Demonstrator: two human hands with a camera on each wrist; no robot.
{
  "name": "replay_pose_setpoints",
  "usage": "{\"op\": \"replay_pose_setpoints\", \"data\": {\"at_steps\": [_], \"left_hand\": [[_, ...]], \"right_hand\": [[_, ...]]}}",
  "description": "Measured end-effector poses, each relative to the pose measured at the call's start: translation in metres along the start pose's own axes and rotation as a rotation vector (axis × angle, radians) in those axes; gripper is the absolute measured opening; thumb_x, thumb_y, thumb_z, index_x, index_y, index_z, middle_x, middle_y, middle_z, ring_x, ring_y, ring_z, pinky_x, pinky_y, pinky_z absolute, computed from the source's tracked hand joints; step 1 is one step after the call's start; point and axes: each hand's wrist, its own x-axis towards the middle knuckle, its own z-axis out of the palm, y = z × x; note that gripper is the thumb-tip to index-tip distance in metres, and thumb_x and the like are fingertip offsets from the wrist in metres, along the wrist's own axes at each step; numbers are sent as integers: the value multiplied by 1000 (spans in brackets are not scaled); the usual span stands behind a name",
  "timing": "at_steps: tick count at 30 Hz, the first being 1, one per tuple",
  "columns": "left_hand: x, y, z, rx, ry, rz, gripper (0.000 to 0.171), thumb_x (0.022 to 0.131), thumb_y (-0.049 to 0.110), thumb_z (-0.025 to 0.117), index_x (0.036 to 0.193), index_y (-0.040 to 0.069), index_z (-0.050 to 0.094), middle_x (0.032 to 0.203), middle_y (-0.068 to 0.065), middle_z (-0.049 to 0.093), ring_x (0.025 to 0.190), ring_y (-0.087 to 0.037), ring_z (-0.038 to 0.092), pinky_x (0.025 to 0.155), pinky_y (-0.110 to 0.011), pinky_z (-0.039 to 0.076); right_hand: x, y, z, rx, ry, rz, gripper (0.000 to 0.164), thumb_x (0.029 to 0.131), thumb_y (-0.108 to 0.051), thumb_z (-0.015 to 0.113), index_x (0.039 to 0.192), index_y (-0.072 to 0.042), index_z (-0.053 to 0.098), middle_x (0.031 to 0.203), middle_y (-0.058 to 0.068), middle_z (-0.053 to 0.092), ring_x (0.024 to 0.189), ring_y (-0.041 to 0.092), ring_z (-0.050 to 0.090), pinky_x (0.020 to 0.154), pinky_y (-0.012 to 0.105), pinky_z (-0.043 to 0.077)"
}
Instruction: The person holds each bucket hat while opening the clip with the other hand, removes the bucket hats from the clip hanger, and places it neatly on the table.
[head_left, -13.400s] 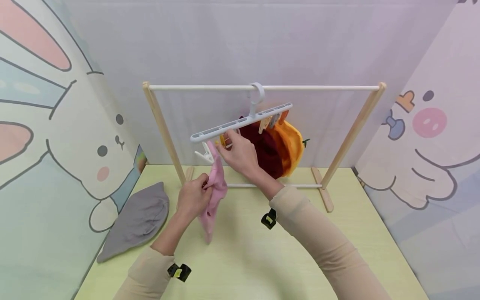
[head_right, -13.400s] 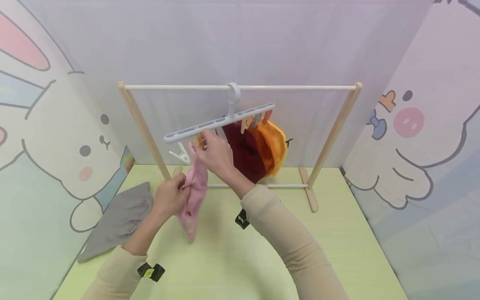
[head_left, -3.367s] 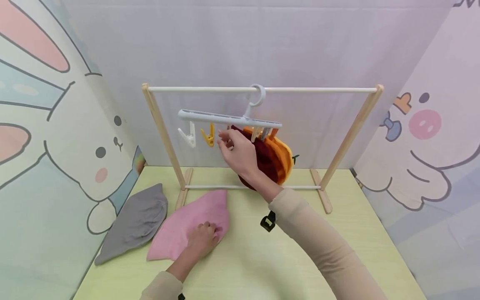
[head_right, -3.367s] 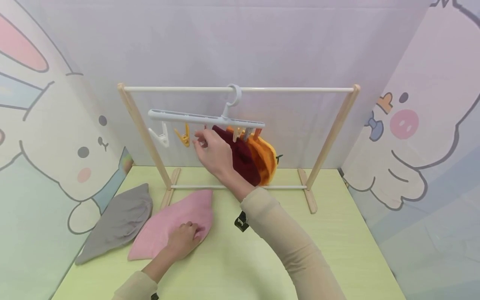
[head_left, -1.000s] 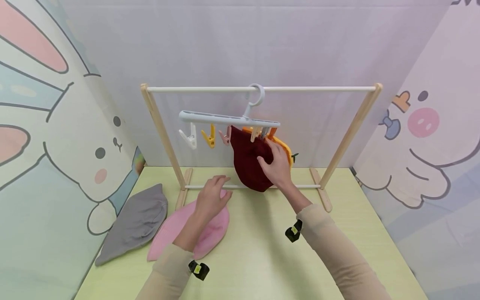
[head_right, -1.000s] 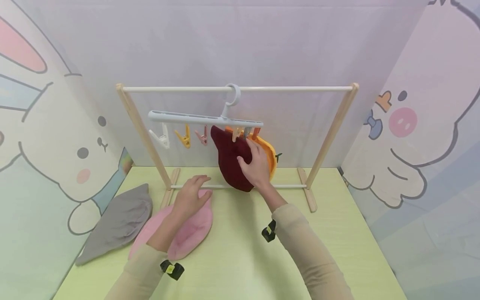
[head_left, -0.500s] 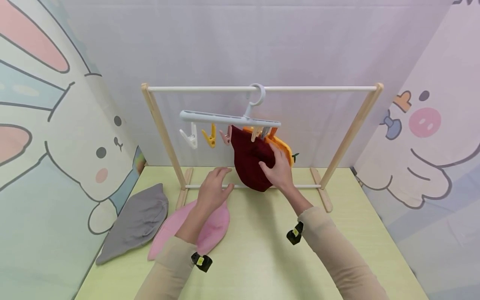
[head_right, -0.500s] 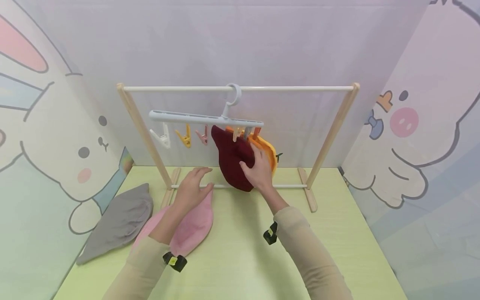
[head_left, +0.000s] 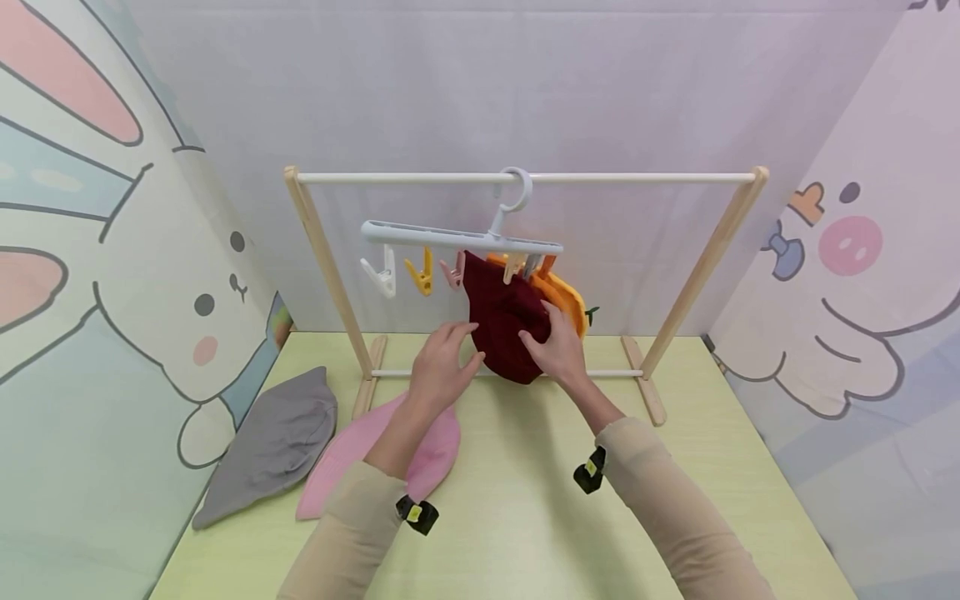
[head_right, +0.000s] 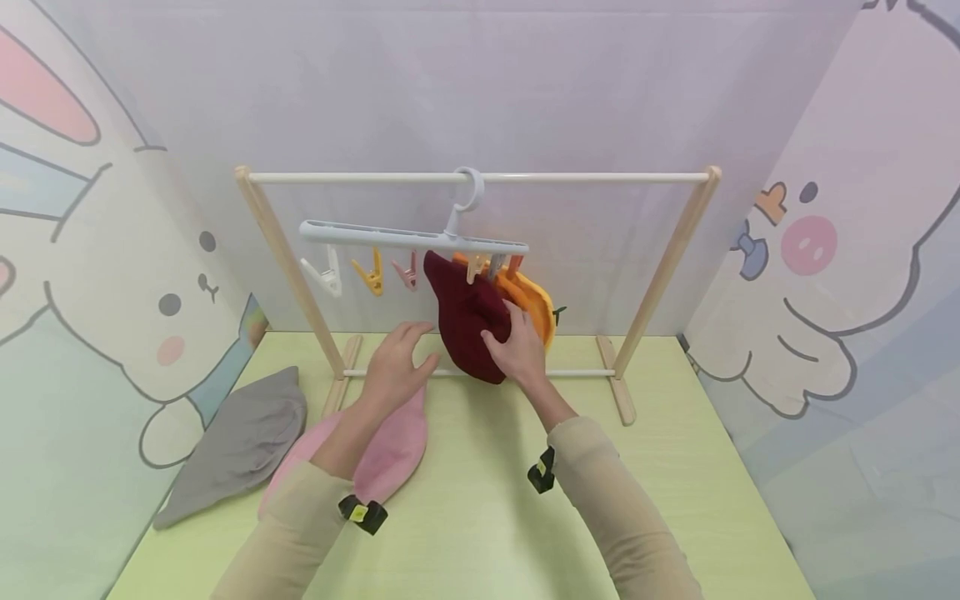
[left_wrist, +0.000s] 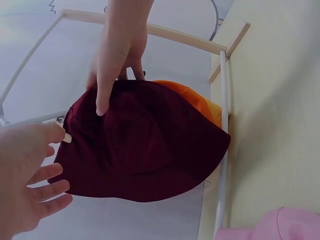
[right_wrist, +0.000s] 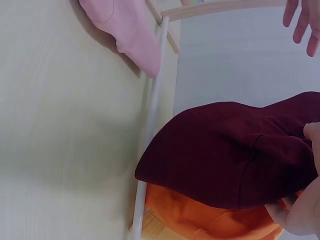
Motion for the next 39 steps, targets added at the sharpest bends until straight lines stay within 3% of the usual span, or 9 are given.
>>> {"op": "replay_pose_setpoints", "data": {"at_steps": [8, 17, 24, 32, 39], "left_hand": [[8, 12, -3, -19, -12, 6, 42, 82, 26, 66, 122, 15, 56, 121, -6, 56, 112, -24, 53, 87, -39, 47], [16, 25, -4, -1, 53, 67, 38, 82, 24, 67, 118, 12, 59, 113, -6, 59, 105, -22, 57, 82, -35, 50], [18, 29, -2, 16, 66, 75, 36, 82, 23, 67, 115, 12, 61, 110, -6, 60, 102, -21, 57, 81, -34, 50], [21, 34, -2, 6, 79, 64, 33, 83, 24, 65, 114, 13, 61, 109, -3, 60, 100, -20, 58, 80, -33, 50], [27, 43, -3, 22, 115, 68, 32, 83, 23, 65, 113, 12, 62, 106, -4, 61, 93, -19, 59, 69, -32, 51]], "right_hand": [[-1, 1, 1, -9, -4, 15, 62, 82, -30, 66, 132, -4, 42, 123, 16, 55, 108, 31, 53, 93, 45, 43], [-3, 2, 1, -21, 85, -12, 42, 83, -22, 66, 118, -6, 52, 95, 16, 66, 75, 30, 62, 67, 41, 50], [-3, 1, 0, 3, 155, -65, 30, 82, -15, 67, 108, -5, 55, 90, 17, 67, 73, 31, 63, 65, 41, 50], [-3, -3, -3, 10, 180, -139, 23, 81, -12, 68, 100, -5, 56, 84, 14, 66, 69, 26, 61, 62, 38, 50], [-6, -8, -2, -2, 185, -161, 19, 81, -11, 68, 95, -6, 56, 82, 12, 66, 66, 26, 61, 63, 38, 51]]}}
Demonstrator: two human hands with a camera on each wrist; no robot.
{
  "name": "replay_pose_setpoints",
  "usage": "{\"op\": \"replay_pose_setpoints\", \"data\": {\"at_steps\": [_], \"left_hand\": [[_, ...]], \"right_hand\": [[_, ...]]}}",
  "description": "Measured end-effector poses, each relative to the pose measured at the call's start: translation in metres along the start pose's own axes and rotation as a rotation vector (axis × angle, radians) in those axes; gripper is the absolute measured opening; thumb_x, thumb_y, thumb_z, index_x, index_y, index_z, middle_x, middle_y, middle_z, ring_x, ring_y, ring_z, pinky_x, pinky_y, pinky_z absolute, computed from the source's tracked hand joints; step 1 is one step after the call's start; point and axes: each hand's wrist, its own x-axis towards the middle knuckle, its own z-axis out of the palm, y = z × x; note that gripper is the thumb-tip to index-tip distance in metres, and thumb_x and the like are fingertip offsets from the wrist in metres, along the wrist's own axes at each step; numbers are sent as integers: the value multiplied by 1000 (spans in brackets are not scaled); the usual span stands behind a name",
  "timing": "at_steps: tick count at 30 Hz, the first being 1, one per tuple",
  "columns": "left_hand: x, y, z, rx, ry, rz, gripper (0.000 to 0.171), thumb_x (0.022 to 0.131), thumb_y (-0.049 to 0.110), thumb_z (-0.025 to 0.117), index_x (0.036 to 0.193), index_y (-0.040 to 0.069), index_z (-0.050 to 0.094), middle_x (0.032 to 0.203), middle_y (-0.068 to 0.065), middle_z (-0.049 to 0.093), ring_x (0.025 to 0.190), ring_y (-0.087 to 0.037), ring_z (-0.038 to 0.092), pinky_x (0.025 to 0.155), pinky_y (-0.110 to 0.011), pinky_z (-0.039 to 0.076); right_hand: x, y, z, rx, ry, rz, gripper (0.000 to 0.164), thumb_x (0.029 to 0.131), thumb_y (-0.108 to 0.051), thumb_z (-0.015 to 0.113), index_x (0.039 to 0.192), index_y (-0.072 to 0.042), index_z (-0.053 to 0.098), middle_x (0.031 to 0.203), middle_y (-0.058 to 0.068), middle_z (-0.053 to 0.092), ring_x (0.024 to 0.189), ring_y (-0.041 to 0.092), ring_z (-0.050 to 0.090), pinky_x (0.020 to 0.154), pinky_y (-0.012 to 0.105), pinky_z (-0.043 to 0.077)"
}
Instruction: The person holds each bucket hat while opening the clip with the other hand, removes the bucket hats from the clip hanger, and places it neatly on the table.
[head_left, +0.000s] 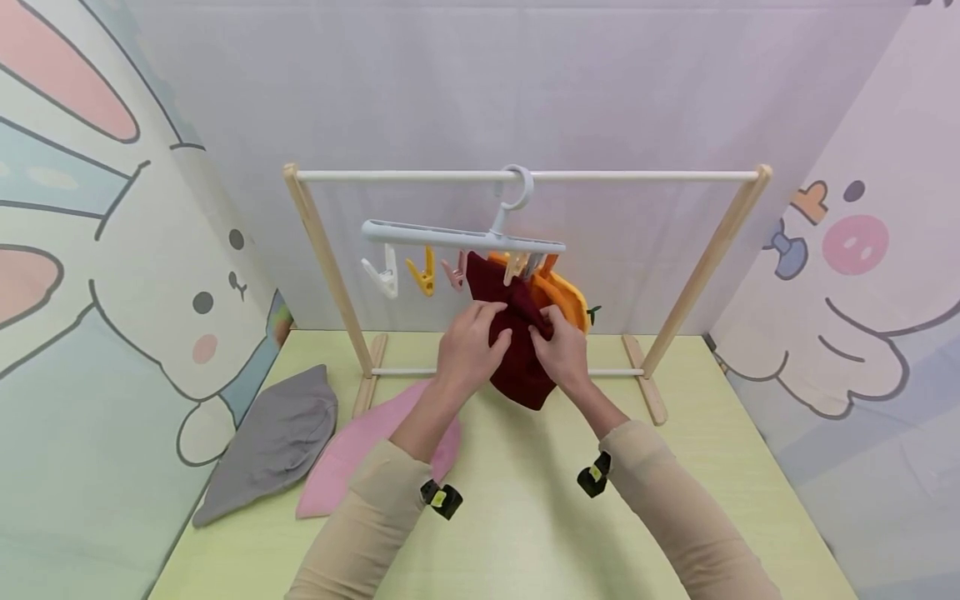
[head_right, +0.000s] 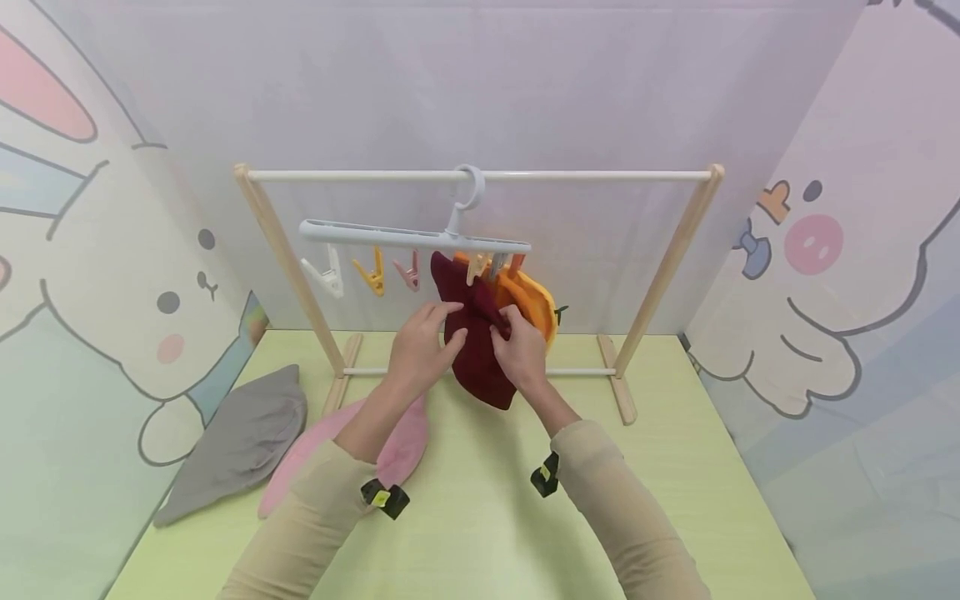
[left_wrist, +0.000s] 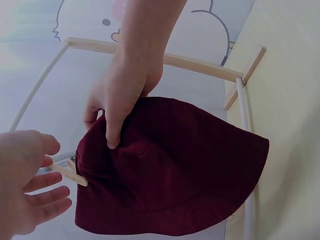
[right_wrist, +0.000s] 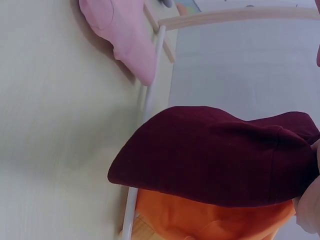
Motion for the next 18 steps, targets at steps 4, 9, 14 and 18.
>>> {"op": "replay_pose_setpoints", "data": {"at_steps": [4, 9, 14, 18], "left_hand": [[5, 6, 1, 16, 12, -18, 33, 84, 23, 64, 115, 11, 61, 107, -5, 61, 93, -20, 60, 69, -32, 52], [13, 14, 4, 27, 17, -59, 36, 85, 24, 63, 118, 10, 59, 110, -7, 60, 94, -22, 61, 73, -34, 52], [19, 22, 7, 49, 3, -96, 37, 86, 26, 61, 120, 10, 58, 112, -7, 59, 94, -23, 60, 72, -36, 53], [24, 26, 10, 67, 13, -110, 37, 86, 26, 61, 119, 10, 58, 110, -8, 60, 89, -24, 60, 69, -36, 53]], "right_hand": [[-1, -4, -1, 12, -5, 5, 18, 82, -13, 68, 94, -6, 56, 83, 11, 66, 69, 26, 62, 68, 38, 52], [-4, -7, -2, 32, 8, 2, 19, 80, -11, 69, 94, -5, 57, 81, 12, 66, 68, 26, 63, 66, 38, 52], [-9, -8, -2, 40, 14, 7, 21, 80, -11, 70, 95, -5, 57, 82, 13, 67, 70, 25, 63, 65, 37, 53], [-14, -12, -2, 49, 12, 15, 20, 80, -12, 70, 94, -6, 57, 82, 12, 66, 71, 24, 62, 67, 36, 53]]}}
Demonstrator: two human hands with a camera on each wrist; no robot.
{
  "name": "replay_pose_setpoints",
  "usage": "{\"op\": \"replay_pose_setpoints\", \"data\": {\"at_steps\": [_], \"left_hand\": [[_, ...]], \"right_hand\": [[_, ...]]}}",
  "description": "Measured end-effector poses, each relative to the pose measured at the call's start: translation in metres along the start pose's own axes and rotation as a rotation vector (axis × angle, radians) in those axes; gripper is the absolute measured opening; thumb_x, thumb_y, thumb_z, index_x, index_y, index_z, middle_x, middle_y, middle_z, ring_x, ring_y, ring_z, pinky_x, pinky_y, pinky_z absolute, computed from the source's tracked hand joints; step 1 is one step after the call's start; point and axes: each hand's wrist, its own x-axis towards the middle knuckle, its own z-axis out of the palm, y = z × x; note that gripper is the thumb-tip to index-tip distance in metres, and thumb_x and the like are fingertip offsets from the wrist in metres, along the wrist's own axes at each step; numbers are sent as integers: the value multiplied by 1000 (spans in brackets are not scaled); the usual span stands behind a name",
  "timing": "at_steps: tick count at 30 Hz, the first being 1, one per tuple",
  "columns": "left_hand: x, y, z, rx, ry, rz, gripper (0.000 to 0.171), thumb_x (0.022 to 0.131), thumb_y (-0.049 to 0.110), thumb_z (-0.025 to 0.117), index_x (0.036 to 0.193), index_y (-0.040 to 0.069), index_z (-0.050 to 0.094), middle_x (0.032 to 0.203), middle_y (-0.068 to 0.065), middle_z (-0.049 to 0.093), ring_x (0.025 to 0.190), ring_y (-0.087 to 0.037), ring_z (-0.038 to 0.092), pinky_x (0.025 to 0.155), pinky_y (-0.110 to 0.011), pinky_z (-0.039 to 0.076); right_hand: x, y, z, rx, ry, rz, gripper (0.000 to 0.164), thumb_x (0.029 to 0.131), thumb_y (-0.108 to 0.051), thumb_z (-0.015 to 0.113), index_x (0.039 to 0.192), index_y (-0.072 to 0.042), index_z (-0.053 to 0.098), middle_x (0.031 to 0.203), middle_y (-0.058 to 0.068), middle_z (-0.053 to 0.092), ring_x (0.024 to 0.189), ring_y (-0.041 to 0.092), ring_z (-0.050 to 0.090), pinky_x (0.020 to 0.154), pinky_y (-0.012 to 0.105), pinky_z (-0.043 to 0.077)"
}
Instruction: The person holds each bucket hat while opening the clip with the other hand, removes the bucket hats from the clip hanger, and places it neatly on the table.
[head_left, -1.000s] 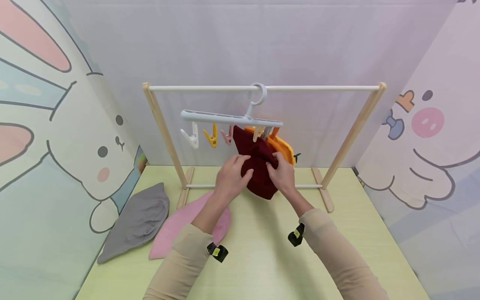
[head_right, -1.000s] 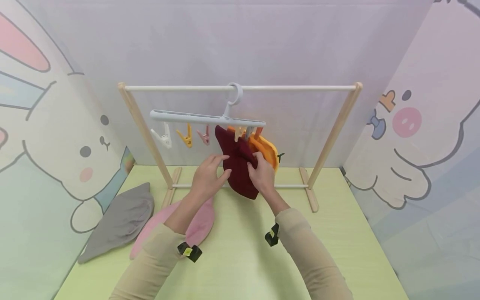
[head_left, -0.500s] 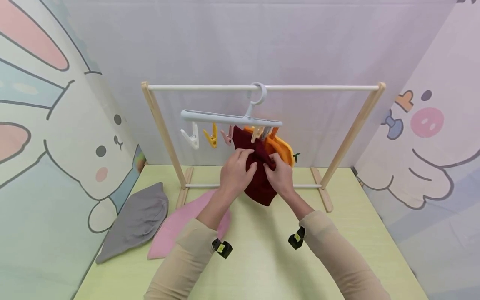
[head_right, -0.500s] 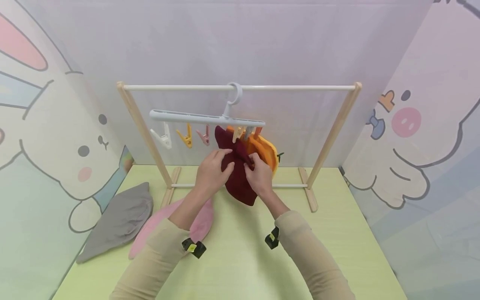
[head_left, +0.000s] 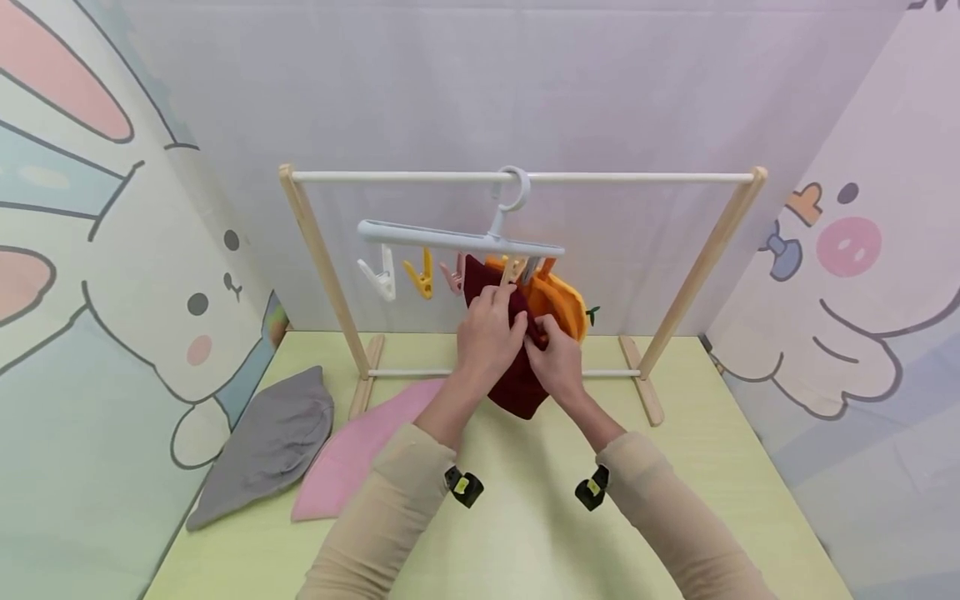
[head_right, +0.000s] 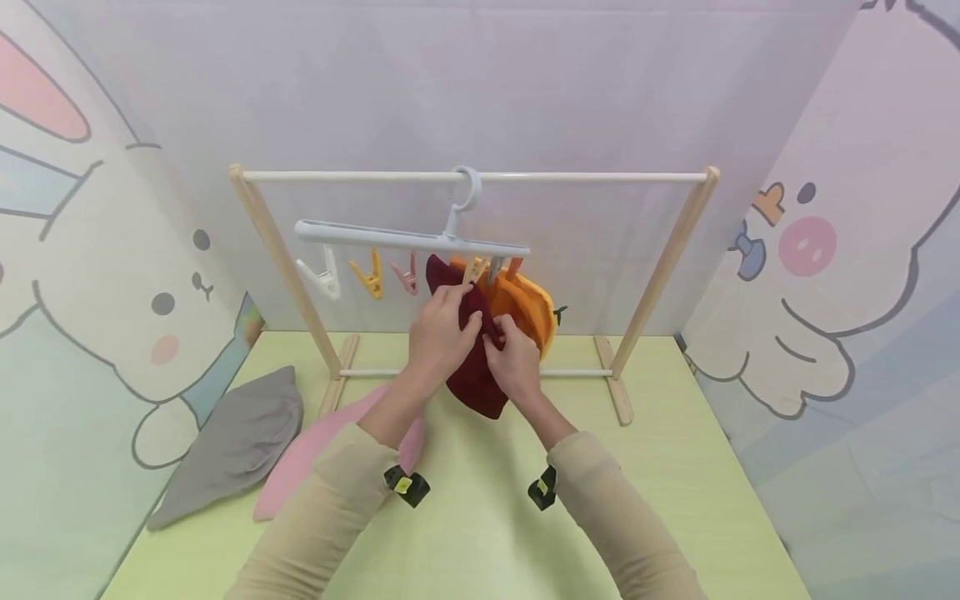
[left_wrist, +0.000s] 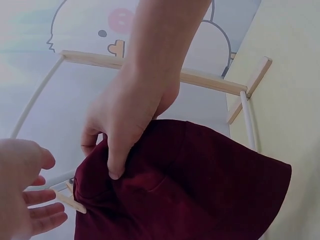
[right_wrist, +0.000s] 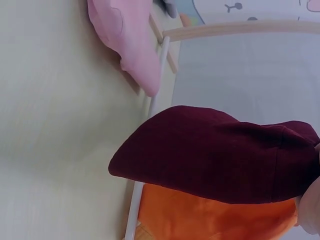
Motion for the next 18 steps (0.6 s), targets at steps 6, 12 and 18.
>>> {"op": "replay_pose_setpoints", "data": {"at_steps": [6, 12, 18], "left_hand": [[8, 4, 4, 42, 34, -24, 42, 85, 27, 63, 122, 8, 56, 110, -10, 59, 85, -24, 59, 69, -35, 53], [15, 8, 6, 99, 14, -68, 43, 85, 30, 63, 121, 8, 54, 109, -11, 58, 86, -25, 58, 69, -35, 54], [23, 7, 9, 150, 49, -49, 40, 84, 29, 65, 115, 6, 55, 105, -12, 59, 82, -26, 59, 69, -35, 54]], "right_hand": [[-6, -2, 1, 5, 9, -1, 18, 80, -13, 70, 91, -7, 57, 80, 10, 66, 71, 23, 63, 67, 35, 53], [-10, -3, 2, 15, 18, -14, 17, 79, -12, 70, 90, -8, 58, 78, 8, 64, 69, 21, 62, 65, 34, 52], [-14, -5, 2, 22, 2, -28, 17, 79, -13, 70, 91, -10, 57, 80, 6, 65, 72, 20, 63, 67, 33, 52]]}}
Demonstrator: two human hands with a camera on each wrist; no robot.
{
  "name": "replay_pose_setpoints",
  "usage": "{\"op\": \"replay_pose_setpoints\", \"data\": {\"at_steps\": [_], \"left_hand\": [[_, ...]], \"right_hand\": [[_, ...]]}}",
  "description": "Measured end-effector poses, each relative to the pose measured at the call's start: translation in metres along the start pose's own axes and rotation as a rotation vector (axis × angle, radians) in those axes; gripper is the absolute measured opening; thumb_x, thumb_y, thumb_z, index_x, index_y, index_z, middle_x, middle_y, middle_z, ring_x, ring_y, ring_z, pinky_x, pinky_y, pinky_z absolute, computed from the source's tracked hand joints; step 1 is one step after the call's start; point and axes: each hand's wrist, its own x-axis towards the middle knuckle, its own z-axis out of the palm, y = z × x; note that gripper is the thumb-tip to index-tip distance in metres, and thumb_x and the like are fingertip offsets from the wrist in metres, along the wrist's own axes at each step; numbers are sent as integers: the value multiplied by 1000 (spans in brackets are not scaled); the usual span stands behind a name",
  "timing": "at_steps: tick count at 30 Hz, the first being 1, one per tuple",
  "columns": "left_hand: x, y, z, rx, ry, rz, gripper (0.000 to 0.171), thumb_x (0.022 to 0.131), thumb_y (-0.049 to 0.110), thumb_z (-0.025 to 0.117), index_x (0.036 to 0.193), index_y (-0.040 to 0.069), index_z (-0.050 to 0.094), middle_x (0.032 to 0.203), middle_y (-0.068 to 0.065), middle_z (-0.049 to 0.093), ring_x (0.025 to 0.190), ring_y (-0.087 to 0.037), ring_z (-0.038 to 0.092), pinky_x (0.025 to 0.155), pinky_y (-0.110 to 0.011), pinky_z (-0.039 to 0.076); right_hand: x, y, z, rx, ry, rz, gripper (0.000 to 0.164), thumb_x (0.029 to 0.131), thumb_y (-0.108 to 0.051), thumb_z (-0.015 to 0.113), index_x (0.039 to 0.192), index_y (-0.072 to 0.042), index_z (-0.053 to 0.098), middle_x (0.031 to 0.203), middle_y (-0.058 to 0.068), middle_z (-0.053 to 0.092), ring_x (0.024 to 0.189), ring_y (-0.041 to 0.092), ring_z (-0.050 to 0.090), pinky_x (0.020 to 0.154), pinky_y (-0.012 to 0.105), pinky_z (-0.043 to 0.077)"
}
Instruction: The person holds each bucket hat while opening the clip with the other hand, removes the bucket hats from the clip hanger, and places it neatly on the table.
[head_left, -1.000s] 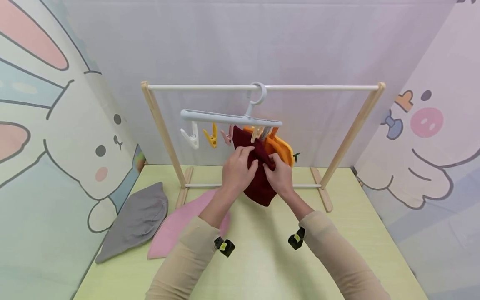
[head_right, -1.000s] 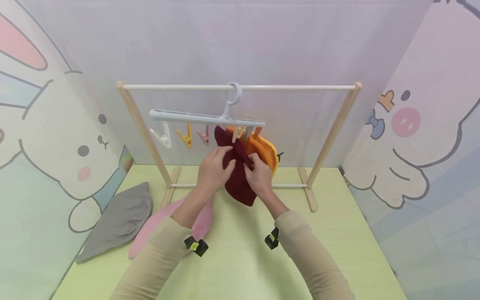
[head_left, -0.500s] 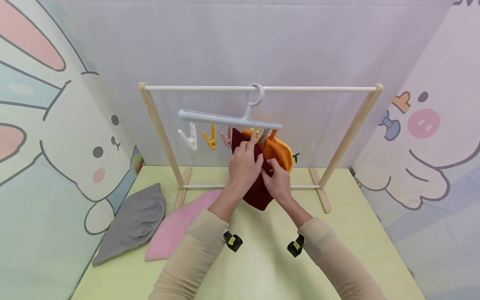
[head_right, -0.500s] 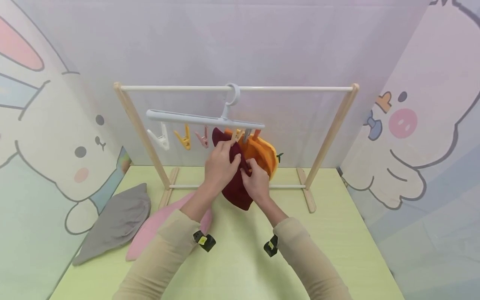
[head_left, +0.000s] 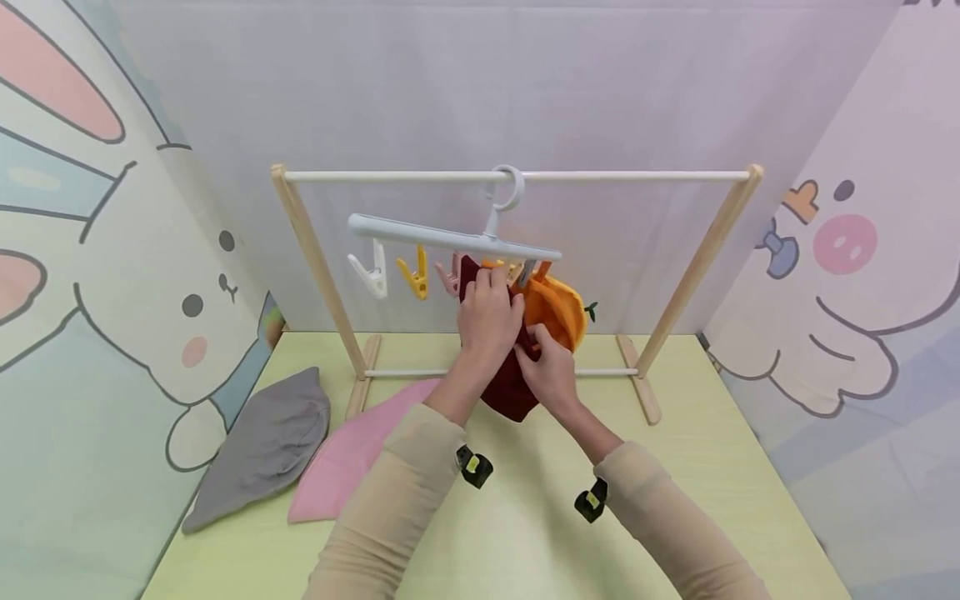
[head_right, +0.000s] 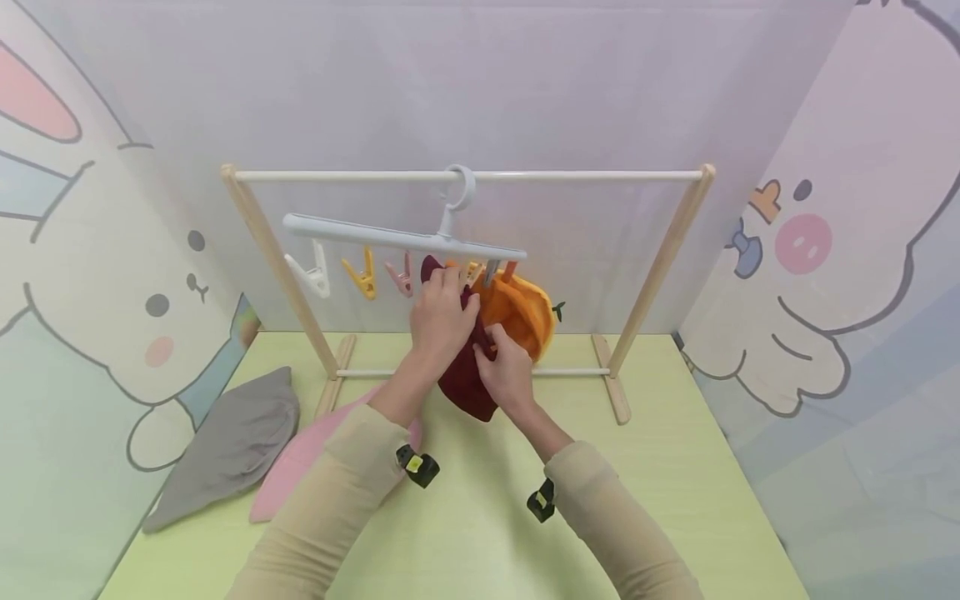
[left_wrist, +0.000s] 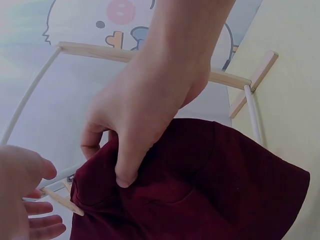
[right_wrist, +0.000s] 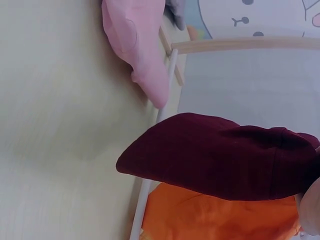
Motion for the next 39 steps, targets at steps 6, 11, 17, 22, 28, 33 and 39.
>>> {"op": "replay_pose_setpoints", "data": {"at_steps": [6, 11, 17, 22, 28, 33, 39], "left_hand": [[8, 0, 0, 65, 16, 19, 37, 83, 28, 67, 110, 5, 56, 103, -12, 60, 80, -26, 60, 69, -34, 53], [12, 4, -1, 108, -29, 0, 39, 84, 32, 65, 110, 4, 55, 100, -11, 60, 77, -24, 59, 63, -32, 53], [15, 7, 0, 145, -26, -20, 38, 84, 32, 66, 106, 4, 56, 96, -11, 61, 75, -24, 60, 60, -32, 53], [17, 7, 0, 172, -6, -6, 37, 84, 32, 66, 103, 3, 55, 93, -12, 62, 72, -24, 62, 56, -32, 53], [20, 6, 0, 183, -13, -28, 36, 85, 33, 64, 100, 2, 54, 93, -12, 62, 68, -24, 61, 54, -33, 52], [22, 2, 2, 196, 18, -38, 39, 83, 33, 66, 100, 1, 53, 94, -13, 62, 66, -24, 61, 54, -34, 52], [24, -4, 4, 199, 50, -57, 38, 84, 33, 66, 100, 1, 53, 92, -12, 61, 63, -24, 60, 51, -33, 52]], "right_hand": [[-4, -2, 1, 0, -28, -14, 17, 79, -11, 69, 91, -10, 57, 80, 6, 65, 72, 20, 64, 65, 33, 53], [-6, -4, 1, 7, -52, 1, 18, 79, -11, 70, 90, -10, 56, 80, 5, 64, 71, 19, 62, 66, 32, 53], [-11, -8, 2, 18, -75, 9, 19, 80, -12, 70, 88, -10, 54, 78, 5, 62, 70, 18, 60, 66, 31, 53], [-13, -11, 3, 15, -79, -21, 19, 79, -13, 71, 87, -10, 54, 77, 4, 61, 69, 17, 60, 66, 29, 53], [-14, -14, 5, 4, -67, -69, 18, 78, -11, 71, 89, -10, 56, 79, 3, 63, 69, 16, 61, 66, 29, 53], [-15, -16, 7, 6, -76, -72, 19, 78, -11, 71, 91, -10, 57, 81, 3, 64, 70, 16, 60, 67, 29, 52], [-16, -20, 8, 14, -95, -75, 17, 79, -11, 70, 91, -11, 58, 84, 3, 66, 72, 16, 61, 69, 29, 53]]}}
